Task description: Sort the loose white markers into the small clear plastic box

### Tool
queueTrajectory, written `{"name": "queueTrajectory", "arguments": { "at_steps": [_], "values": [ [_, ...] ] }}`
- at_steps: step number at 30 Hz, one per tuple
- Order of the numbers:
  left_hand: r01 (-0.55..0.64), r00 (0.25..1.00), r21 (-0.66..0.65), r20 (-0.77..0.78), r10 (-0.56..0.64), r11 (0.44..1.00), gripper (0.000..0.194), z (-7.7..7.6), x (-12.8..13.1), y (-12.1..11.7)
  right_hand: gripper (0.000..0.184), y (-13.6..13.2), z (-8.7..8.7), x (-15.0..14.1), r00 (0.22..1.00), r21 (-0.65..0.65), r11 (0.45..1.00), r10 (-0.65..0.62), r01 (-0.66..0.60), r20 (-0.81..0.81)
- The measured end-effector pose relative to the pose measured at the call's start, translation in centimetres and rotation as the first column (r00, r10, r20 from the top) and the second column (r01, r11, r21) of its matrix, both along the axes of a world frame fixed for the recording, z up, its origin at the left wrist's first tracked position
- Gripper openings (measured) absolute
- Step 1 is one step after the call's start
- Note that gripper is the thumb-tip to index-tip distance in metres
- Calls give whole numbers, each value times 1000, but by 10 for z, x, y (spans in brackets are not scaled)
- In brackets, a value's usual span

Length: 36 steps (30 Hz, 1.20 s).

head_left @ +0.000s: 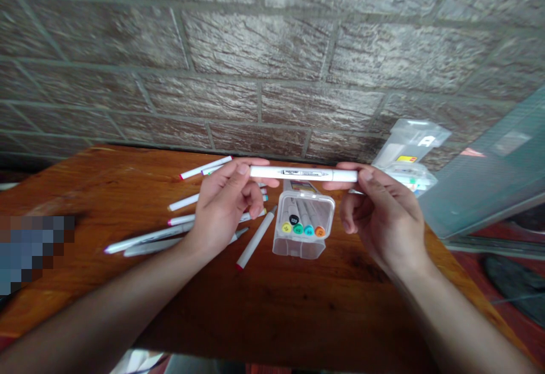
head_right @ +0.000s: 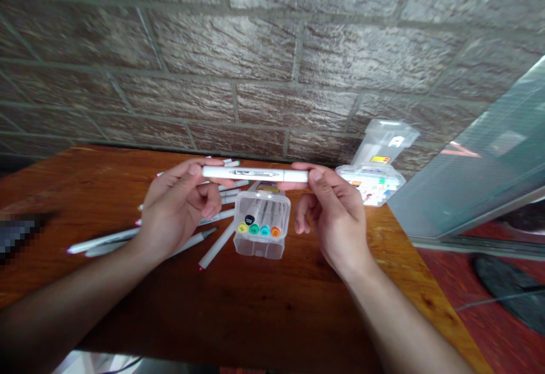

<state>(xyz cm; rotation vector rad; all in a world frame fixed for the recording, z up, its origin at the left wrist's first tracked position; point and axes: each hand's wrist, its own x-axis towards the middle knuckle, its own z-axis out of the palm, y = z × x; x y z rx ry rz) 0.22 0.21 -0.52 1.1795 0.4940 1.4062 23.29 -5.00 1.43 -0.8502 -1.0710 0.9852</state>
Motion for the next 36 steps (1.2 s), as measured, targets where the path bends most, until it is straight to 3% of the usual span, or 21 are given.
{"name": "queueTrajectory", "arguments": {
  "at_steps": [36],
  "values": [
    [5, 1000, 8, 13, -6, 1000, 26, 4, 0, -1, 19, 0, 4, -2, 1000, -25, 1000, 0, 1, 16]
  ]
}}
